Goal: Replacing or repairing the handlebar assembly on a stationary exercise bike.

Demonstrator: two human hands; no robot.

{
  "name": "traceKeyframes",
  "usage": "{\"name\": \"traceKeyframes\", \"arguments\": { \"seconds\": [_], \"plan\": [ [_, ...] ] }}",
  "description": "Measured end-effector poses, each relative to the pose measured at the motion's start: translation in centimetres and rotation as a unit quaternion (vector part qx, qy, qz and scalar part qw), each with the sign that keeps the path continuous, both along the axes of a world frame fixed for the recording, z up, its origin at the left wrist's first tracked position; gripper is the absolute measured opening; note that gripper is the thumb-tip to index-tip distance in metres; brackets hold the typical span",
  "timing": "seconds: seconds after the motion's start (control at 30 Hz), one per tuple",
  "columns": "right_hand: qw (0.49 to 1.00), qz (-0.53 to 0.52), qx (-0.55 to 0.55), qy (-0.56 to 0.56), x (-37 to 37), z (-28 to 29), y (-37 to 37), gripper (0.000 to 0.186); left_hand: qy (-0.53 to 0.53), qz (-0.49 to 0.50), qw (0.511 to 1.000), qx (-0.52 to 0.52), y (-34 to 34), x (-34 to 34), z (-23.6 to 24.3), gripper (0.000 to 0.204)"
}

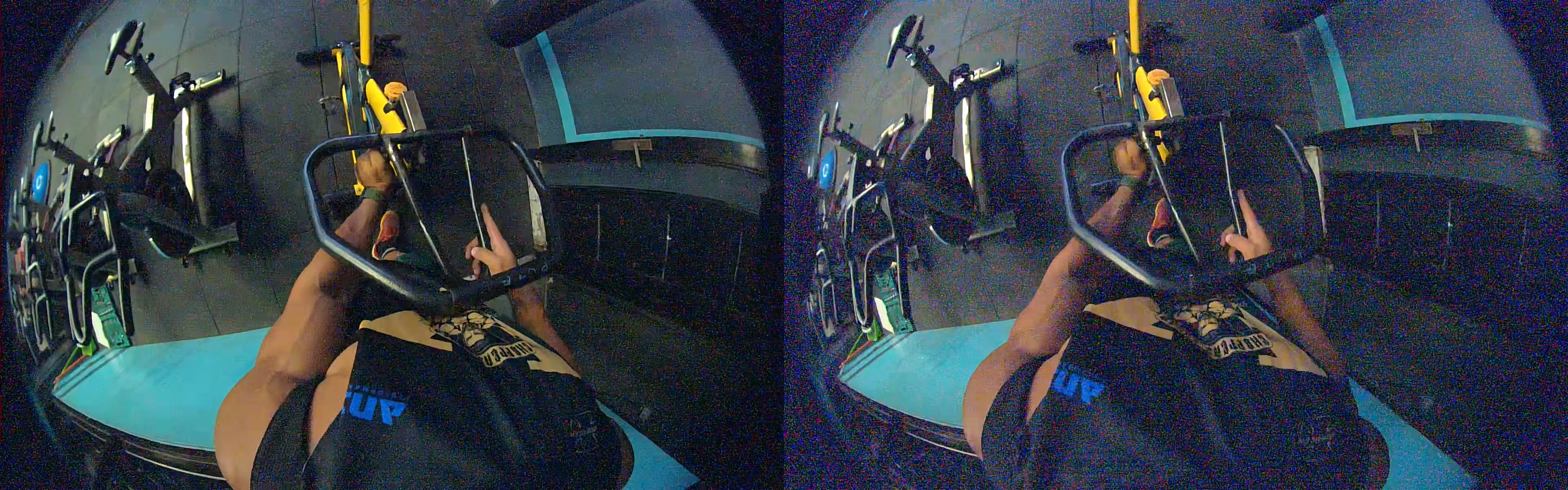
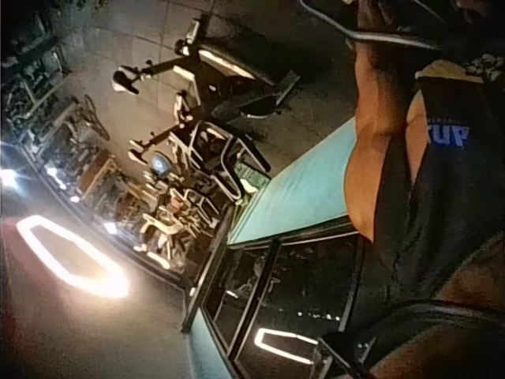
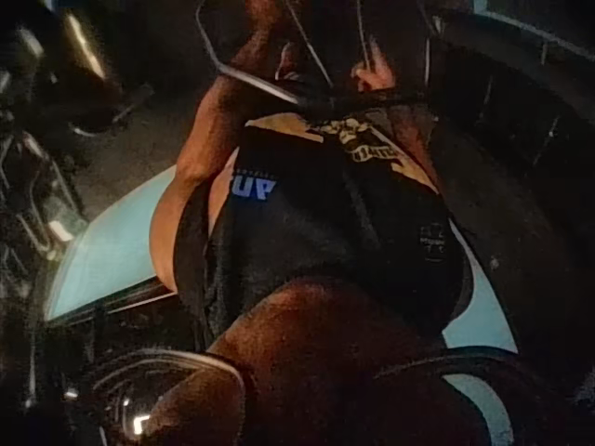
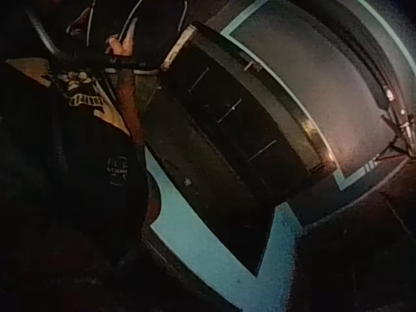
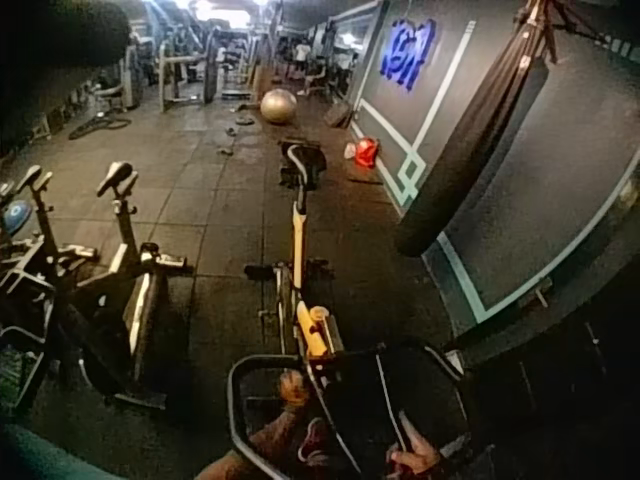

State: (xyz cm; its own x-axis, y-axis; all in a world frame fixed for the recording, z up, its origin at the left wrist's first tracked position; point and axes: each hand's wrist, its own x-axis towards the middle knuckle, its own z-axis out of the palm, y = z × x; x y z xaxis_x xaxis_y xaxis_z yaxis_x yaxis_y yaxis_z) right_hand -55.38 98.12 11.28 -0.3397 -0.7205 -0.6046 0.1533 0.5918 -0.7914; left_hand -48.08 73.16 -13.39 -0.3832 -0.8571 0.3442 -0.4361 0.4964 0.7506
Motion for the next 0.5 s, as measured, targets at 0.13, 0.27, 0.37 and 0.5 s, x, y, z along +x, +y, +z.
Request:
{"name": "traceKeyframes", "arguments": {
  "seconds": [0.13,0.27,0.37,0.5],
  "plan": [
    [0.999,-0.004,-0.037,0.006,-0.8,-1.2,0.7,0.085,0.01,0.042,0.999,0.01,1.0,-0.4,0.1,0.015],
    [0.998,0.019,-0.053,0.002,-1.6,-1.8,0.3,0.084,0.117,-0.011,0.986,-0.117,0.2,0.3,0.3,0.01],
    [0.999,-0.012,-0.048,0.01,-1.3,-1.9,0.6,0.083,0.149,-0.114,0.967,0.171,1.0,1.2,1.6,0.024],
    [0.994,-0.077,-0.074,-0.023,-1.0,-2.2,1.0,0.081,0.276,-0.132,0.883,0.356,1.8,1.9,5.2,0.037]
  ]
}}
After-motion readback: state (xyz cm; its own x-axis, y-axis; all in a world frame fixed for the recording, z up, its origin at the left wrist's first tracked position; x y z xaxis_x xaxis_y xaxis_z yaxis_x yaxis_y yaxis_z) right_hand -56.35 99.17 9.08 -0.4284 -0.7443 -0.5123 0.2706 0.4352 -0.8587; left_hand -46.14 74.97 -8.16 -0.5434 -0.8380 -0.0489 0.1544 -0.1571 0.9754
